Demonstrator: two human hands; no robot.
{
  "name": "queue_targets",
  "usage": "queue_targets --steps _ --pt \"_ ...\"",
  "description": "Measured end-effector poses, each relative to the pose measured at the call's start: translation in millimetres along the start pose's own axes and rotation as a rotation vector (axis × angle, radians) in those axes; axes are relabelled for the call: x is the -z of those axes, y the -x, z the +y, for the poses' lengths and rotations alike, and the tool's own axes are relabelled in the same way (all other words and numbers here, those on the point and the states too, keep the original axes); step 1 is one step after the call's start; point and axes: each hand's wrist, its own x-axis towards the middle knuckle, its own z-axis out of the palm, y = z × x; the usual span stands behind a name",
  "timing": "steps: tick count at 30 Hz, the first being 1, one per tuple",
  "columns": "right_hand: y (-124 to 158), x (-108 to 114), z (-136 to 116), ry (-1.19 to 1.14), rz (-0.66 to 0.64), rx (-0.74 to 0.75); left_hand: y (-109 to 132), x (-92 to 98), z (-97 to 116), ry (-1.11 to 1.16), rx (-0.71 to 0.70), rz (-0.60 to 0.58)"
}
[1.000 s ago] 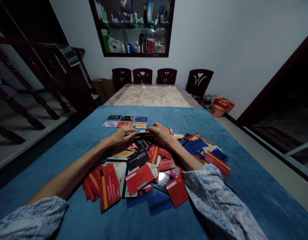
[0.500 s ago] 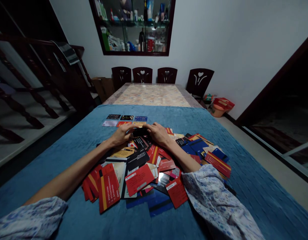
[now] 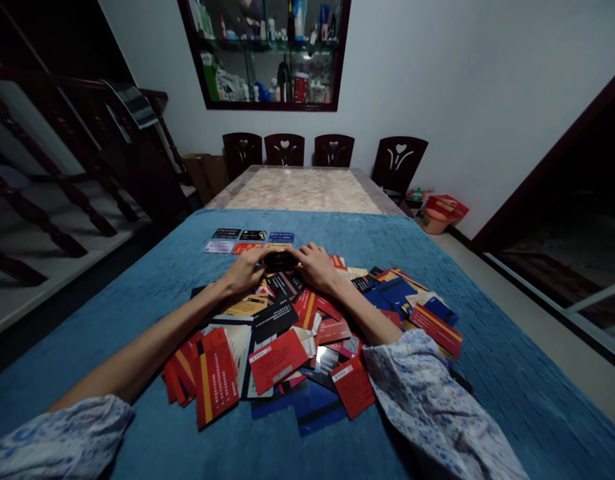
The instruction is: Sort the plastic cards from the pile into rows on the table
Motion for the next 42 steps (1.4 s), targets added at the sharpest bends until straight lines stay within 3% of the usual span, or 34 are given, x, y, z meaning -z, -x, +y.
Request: queue_targets --steps 11,20,42 --pt "-4.0 8.0 0.2 0.014 -0.006 0.021 -2.2 5.0 3.2 0.033 0.075 0.000" --pt "-9.4 14.5 0.7 0.033 -0.032 0.029 -4.4 7.3 -6.2 0.033 0.075 -0.021" --pt "-63.3 24.2 -26.7 0.031 -0.126 0.078 -0.1 45.9 -42.0 -0.135 0.190 -0.141"
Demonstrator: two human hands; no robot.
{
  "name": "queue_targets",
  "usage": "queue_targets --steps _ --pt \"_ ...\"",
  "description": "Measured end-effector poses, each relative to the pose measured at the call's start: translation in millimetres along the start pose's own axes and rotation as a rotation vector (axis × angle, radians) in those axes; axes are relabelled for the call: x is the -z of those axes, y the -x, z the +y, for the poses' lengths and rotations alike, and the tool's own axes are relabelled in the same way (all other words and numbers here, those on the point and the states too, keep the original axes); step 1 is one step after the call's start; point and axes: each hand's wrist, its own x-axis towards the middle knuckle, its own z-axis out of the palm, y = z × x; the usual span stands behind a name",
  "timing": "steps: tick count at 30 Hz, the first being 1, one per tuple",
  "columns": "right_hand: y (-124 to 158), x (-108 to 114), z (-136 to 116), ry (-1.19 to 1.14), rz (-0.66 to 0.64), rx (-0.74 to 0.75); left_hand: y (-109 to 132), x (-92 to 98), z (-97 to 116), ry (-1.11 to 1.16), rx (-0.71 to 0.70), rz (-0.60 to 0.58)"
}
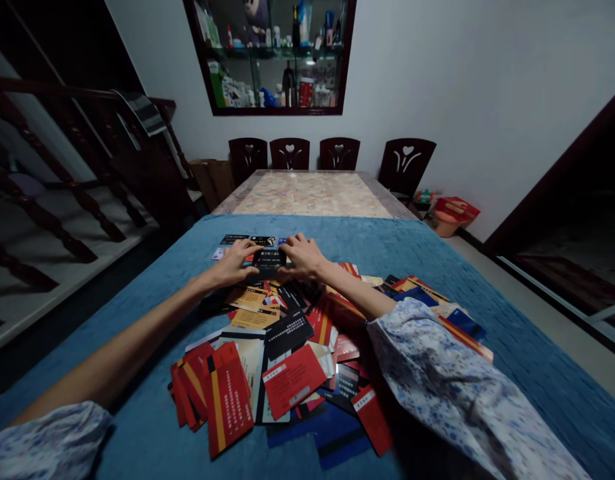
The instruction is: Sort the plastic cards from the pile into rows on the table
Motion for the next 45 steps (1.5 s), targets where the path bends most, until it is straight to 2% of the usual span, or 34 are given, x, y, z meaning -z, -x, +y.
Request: queue_targets --steps 12,21,30,37,45 --pt "-50.3 6.3 -20.0 -0.039 -0.069 -0.032 -8.2 19.6 -45.6 -0.096 0.048 0.016" --pt "-85.4 5.6 -29.7 -0.019 -0.077 -0.033 -16.8 38.0 -67.6 -0.176 0.144 -0.060" --pt "-116.3 -6.2 -34.3 -0.062 -0.059 -0.047 -27.5 41.1 -98.5 -0.250 0.200 -0.077" --pt "-138.6 -17.8 -34.8 -0.100 -0.074 -0.068 -40.0 42.5 -115.0 -0.270 0.244 -0.116" --pt "-158.1 -25.9 -36.3 -0.111 -0.112 -0.088 -53.4 36.7 -140.6 -0.286 0.258 -0.130"
